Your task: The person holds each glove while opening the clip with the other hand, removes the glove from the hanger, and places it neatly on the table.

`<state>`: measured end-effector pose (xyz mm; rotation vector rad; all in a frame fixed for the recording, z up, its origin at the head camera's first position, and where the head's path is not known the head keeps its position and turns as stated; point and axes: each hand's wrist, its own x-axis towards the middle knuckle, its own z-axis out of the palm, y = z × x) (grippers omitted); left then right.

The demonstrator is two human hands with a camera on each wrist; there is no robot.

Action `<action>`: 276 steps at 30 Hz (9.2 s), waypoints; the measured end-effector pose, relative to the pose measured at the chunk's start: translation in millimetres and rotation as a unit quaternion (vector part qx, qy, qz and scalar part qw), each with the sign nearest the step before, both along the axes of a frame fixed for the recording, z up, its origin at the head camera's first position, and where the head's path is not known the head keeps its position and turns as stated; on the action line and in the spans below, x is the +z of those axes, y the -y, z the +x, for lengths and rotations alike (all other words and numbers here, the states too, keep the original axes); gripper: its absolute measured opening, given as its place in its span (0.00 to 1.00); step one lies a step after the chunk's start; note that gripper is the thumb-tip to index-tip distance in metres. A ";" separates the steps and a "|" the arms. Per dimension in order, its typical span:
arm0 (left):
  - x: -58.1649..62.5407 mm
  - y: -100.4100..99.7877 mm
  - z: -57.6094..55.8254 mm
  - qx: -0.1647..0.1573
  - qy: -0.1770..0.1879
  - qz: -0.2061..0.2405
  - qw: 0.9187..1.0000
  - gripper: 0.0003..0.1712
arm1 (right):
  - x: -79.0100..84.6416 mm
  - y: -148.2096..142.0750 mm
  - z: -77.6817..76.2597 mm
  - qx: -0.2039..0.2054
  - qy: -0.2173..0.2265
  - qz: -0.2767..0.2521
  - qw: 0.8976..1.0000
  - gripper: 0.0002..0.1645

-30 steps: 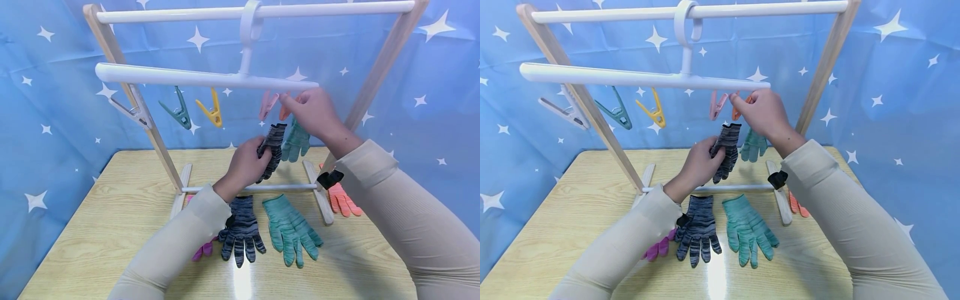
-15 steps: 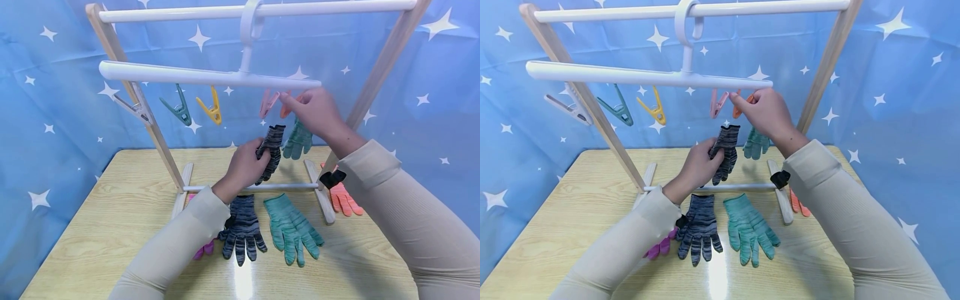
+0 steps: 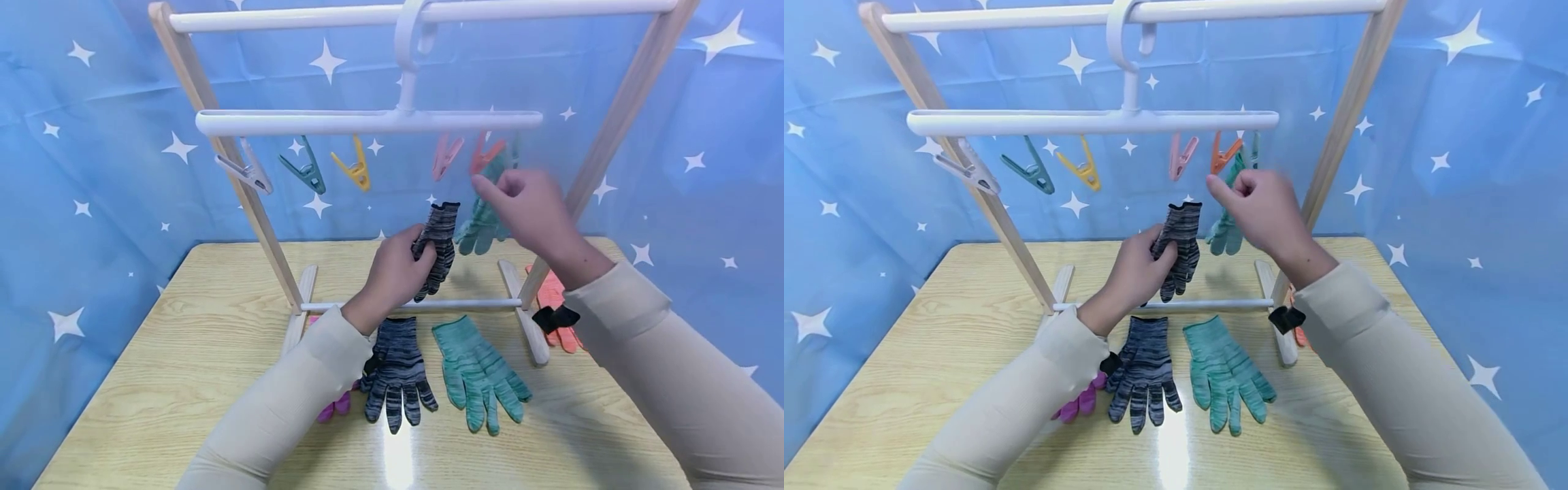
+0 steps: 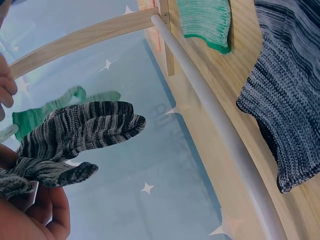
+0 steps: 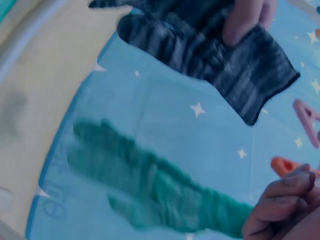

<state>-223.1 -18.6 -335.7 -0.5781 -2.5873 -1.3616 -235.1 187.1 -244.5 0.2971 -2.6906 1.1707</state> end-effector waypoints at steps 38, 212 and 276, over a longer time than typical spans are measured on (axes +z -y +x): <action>-3.8 -1.3 29.7 0.015 -0.043 0.028 0.999 0.08 | -76.7 16.6 57.6 0.089 0.054 -0.111 0.988 0.23; -45.6 9.7 68.0 -0.125 0.075 -0.047 0.988 0.10 | -154.2 -172.1 127.2 -0.024 0.231 0.201 0.952 0.19; 35.0 -4.0 31.6 -0.061 -0.059 -0.045 0.995 0.18 | -32.6 -19.2 17.7 -0.027 0.042 -0.116 0.992 0.49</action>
